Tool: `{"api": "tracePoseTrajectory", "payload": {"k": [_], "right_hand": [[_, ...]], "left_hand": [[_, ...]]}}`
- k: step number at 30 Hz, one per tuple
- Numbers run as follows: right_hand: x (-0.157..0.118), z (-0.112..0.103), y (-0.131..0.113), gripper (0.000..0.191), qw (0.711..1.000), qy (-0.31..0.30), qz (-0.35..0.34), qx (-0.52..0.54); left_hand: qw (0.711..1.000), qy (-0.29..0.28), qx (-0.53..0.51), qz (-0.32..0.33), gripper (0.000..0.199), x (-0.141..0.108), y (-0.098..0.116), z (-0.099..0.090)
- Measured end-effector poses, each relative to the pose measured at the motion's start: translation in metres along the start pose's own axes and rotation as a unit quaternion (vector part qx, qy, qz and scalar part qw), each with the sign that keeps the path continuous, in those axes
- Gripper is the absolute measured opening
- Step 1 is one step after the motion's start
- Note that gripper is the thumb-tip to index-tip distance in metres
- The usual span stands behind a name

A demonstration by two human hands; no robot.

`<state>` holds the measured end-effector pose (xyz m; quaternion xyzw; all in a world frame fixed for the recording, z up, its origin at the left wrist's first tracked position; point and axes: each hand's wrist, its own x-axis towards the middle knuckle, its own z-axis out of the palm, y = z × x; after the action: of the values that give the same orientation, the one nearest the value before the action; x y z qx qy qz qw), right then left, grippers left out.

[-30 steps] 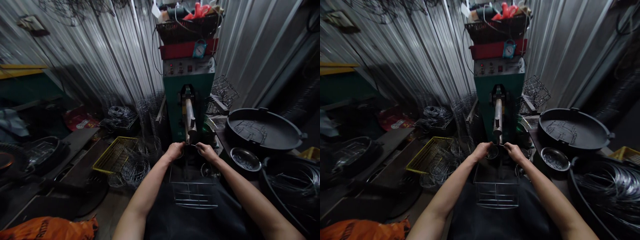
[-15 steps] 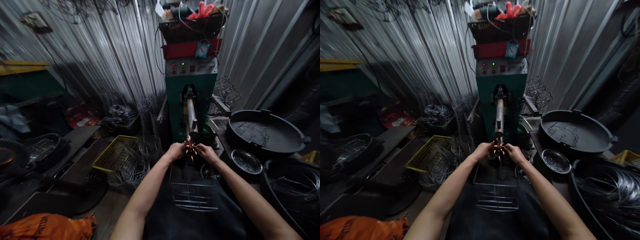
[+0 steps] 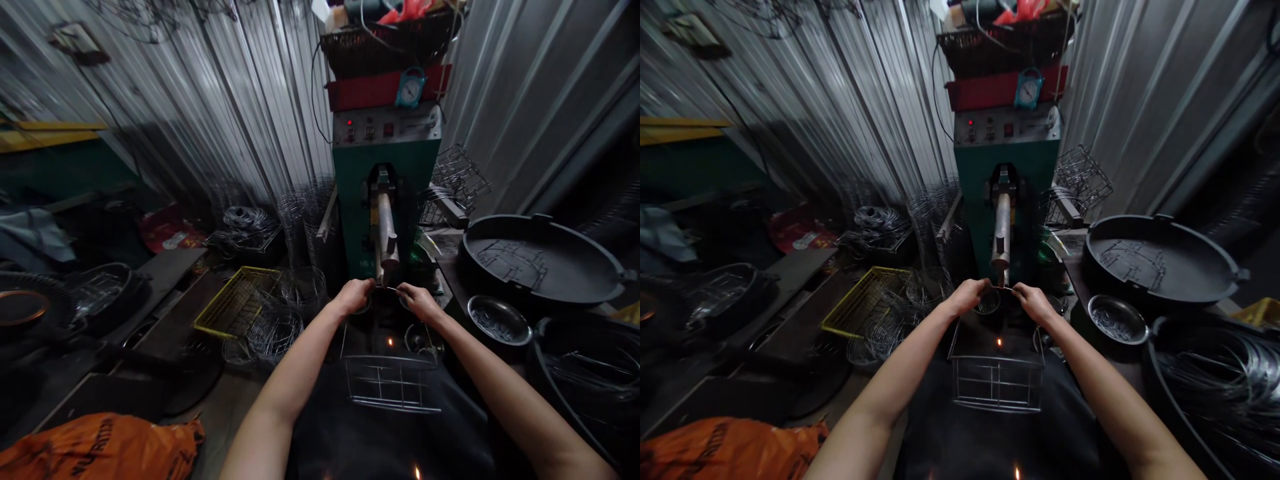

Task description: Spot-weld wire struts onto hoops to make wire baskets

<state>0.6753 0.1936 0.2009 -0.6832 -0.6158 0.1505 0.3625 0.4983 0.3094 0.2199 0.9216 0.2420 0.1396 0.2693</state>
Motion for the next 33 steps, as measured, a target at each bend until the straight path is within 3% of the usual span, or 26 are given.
{"api": "tracePoseTrajectory", "payload": {"k": [13,19,21,23,25,27,28,30,31,33], "right_hand": [[0.005,-0.001,0.004,0.026,0.999,-0.004,0.045,0.010],[-0.008,-0.002,0.004,0.044,0.980,-0.007,0.163,0.111],[-0.016,-0.003,0.003,0.052,0.966,-0.015,0.201,0.160],[-0.023,-0.005,0.003,0.055,0.956,-0.015,0.221,0.194],[-0.030,-0.006,0.002,0.055,0.948,-0.011,0.228,0.221],[-0.037,-0.006,0.002,0.054,0.938,-0.016,0.227,0.263],[-0.041,-0.006,0.002,0.054,0.930,-0.021,0.228,0.287],[-0.051,-0.002,0.002,0.055,0.914,-0.030,0.235,0.330],[-0.057,0.000,0.003,0.056,0.908,-0.026,0.240,0.342],[-0.072,0.005,0.008,0.055,0.914,-0.005,0.238,0.328]], "left_hand": [[1.000,-0.008,-0.005,-0.002,0.025,0.000,0.002,-0.004],[1.000,-0.013,-0.021,-0.013,0.022,0.008,0.005,-0.011],[0.998,0.007,-0.055,-0.044,0.026,-0.002,0.005,-0.021],[0.983,0.044,-0.137,-0.118,0.035,-0.029,0.001,-0.029],[0.943,0.059,-0.244,-0.217,0.043,-0.073,-0.002,-0.027],[0.882,-0.032,-0.348,-0.316,0.058,-0.128,0.002,-0.011],[0.839,-0.100,-0.403,-0.351,0.065,-0.154,0.007,0.001],[0.731,-0.196,-0.547,-0.359,0.072,-0.196,0.023,0.030],[0.674,-0.197,-0.624,-0.342,0.073,-0.210,0.033,0.045],[0.562,-0.130,-0.762,-0.294,0.069,-0.224,0.051,0.068]]}}
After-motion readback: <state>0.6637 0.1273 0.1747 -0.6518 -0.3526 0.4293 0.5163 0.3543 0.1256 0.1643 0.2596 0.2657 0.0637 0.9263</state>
